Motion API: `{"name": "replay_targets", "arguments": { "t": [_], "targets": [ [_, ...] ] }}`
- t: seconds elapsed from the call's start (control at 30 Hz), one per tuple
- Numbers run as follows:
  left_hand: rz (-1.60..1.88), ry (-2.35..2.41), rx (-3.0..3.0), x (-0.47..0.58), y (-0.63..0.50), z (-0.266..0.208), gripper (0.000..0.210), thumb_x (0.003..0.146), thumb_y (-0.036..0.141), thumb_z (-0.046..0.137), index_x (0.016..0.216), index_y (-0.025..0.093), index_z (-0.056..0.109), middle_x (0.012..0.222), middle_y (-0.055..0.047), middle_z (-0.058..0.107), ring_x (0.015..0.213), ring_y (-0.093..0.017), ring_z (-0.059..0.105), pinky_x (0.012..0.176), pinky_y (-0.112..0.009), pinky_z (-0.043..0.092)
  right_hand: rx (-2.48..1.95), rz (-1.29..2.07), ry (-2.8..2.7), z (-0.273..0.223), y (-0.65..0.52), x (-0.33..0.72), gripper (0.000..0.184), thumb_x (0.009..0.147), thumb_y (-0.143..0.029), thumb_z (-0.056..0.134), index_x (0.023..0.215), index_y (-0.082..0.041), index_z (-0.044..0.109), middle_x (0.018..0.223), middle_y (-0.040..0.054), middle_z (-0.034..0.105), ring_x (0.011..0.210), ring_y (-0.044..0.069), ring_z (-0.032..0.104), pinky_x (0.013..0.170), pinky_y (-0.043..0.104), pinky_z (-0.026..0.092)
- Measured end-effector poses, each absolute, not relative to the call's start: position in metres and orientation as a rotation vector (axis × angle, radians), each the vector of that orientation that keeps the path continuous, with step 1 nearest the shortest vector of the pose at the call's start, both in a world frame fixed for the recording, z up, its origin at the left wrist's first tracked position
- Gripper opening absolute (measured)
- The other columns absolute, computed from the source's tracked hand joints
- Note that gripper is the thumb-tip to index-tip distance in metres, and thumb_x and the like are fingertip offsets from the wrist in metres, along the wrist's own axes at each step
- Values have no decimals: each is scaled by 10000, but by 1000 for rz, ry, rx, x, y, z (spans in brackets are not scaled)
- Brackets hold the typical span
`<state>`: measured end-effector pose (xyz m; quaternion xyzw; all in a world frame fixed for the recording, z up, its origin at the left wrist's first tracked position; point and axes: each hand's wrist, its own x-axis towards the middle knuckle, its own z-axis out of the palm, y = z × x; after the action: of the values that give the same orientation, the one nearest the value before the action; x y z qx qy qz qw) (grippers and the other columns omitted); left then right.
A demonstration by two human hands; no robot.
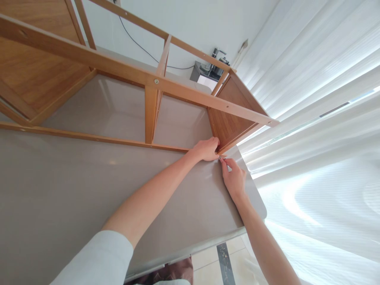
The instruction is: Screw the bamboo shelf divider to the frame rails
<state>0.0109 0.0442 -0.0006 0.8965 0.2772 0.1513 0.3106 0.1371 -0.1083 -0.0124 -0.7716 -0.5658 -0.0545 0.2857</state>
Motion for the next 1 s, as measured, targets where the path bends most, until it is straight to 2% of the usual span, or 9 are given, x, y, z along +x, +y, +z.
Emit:
{"name": "replay_targets", "arguments": {
  "t": [0.1,0.33,0.53,0.6,0.83,1.0],
  "targets": [
    [397,730,2360,10,44,0,420,798,461,627,1133,252,483,1289,-49,606,1029,-243,658,813,-351,522,-2082,-169,-1541,-14,-109,137,321,968,-493,448,938,-256,663,884,25,740,745,215,661,682,315,405],
    [387,732,2357,9,43,2,407,805,456,622,1127,249,488,1293,-52,607,1015,-251,664,814,-362,528,-2079,-111,-1505,-11,-107,136,347,943,-528,474,929,-243,671,918,49,744,861,241,671,762,331,432],
    [400,729,2363,8,42,4,393,809,452,614,1121,242,499,1262,-66,622,1004,-261,669,805,-371,532,-2065,82,-1334,0,-103,145,452,887,-638,522,867,-212,672,812,56,758,775,229,706,676,299,494],
    [401,733,2359,8,42,5,402,807,451,619,1129,244,497,1271,-66,620,1011,-263,668,805,-372,534,-2049,125,-1306,1,-103,147,466,875,-650,531,882,-208,677,838,67,765,800,237,717,688,304,510],
    [384,735,2347,9,42,3,441,812,480,621,1165,254,484,1311,-63,598,1052,-266,657,833,-370,520,-2036,31,-1290,-2,-107,139,391,898,-603,532,891,-236,668,918,55,763,900,246,712,814,343,492],
    [392,732,2355,9,42,3,450,808,502,622,1156,251,484,1297,-63,601,1044,-261,655,816,-365,520,-2034,-41,-1376,-3,-108,135,340,925,-554,513,892,-254,670,915,27,756,887,225,704,801,322,472]
  ]
}}
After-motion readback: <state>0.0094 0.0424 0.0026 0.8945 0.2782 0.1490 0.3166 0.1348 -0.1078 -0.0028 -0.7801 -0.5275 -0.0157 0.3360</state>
